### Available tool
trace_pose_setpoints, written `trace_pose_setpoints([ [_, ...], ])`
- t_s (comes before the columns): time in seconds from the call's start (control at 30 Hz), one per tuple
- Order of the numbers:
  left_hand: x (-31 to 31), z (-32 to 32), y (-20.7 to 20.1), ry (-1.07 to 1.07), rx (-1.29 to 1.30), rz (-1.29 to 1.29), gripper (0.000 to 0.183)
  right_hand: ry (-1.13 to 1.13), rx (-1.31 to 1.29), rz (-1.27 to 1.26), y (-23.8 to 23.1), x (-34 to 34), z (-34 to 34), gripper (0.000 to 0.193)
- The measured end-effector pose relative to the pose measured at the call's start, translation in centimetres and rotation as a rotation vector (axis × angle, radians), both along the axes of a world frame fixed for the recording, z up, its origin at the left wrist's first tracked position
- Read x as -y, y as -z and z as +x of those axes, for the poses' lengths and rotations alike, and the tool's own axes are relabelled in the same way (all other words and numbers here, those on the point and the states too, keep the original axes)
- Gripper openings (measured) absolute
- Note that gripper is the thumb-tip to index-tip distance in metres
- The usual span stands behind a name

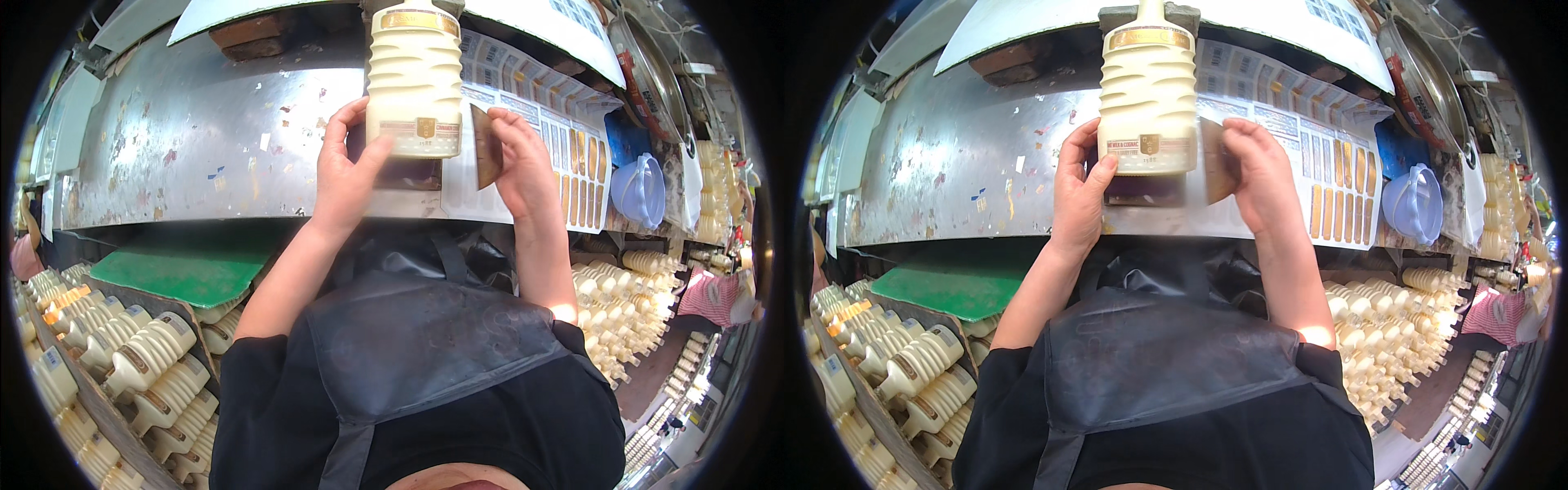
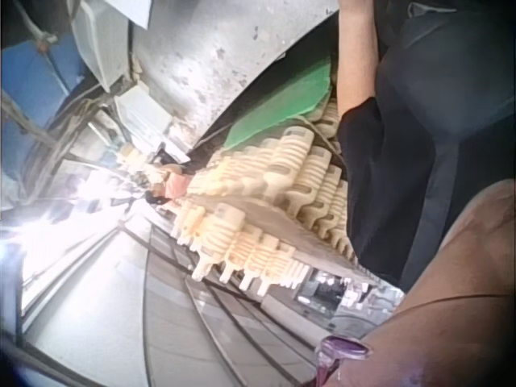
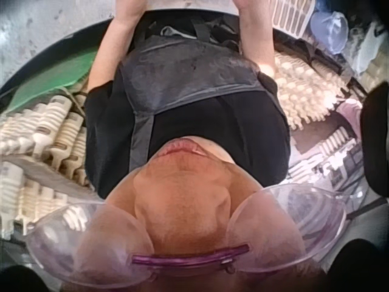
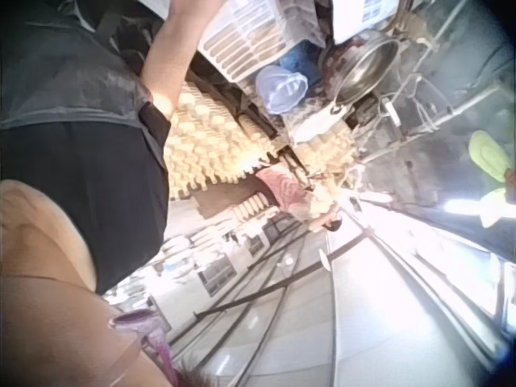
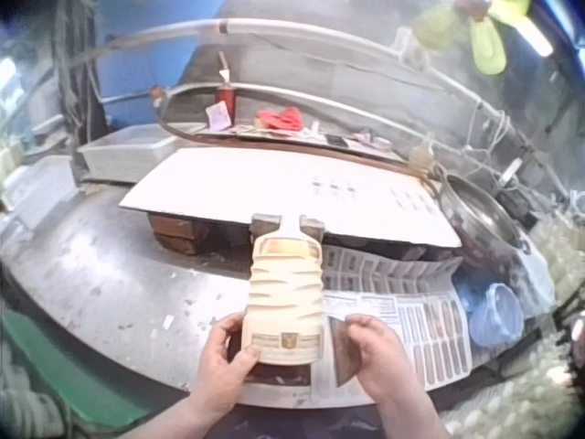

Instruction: The person repeatedly picks up cream-colored plastic bottles, applies a paper label around the body, smooths it, and places the bottle back on a nearby rack. The process is repeated for multiple bottles in a factory setting.

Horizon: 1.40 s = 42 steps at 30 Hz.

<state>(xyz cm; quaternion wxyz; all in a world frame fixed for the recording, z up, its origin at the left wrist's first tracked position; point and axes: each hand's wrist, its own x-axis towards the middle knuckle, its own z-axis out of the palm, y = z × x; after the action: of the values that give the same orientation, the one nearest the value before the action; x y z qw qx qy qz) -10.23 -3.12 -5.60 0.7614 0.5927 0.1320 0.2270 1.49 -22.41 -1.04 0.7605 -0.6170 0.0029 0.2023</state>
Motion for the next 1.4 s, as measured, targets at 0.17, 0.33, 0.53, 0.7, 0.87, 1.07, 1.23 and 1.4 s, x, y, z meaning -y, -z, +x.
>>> trace_pose_setpoints([
  [0.17,0.0,0.0,0.1,0.002,0.006,0.006,0.054,-0.15,0.65,-0.372,-2.1,-3.0,-4.3,0.027],
  [0.33,0.0,0.0,0.3,-0.012,-0.014,-0.007,0.056,-0.124,0.993,-0.625,-1.5,-3.2,-4.8,0.022],
  [0.53,-0.3,-0.2,0.9,0.014,-0.008,0.07,0.068,-0.003,0.699,-0.542,2.8,-0.3,-2.8,0.026],
  [0.7,0.0,0.2,0.5,-0.117,-0.044,0.492,0.074,0.124,0.403,-0.224,2.0,0.0,-1.8,0.032],
  [0.87,0.5,0.4,-0.4,-0.217,-0.046,0.878,0.07,0.069,1.318,-0.608,-1.8,-0.4,-3.7,0.028],
  [1.07,1.4,1.2,-0.7,-0.359,0.023,1.026,0.07,-0.132,1.602,-0.491,-4.0,-1.9,-4.4,0.033],
  [1.23,1.7,1.1,-0.9,-0.355,0.05,1.031,0.068,-0.12,1.66,-0.725,-4.9,-2.3,-4.3,0.03],
  [1.4,1.7,1.2,-0.3,-0.386,0.021,1.046,0.059,-0.343,1.661,-0.733,-4.6,-3.0,-6.5,0.032],
])
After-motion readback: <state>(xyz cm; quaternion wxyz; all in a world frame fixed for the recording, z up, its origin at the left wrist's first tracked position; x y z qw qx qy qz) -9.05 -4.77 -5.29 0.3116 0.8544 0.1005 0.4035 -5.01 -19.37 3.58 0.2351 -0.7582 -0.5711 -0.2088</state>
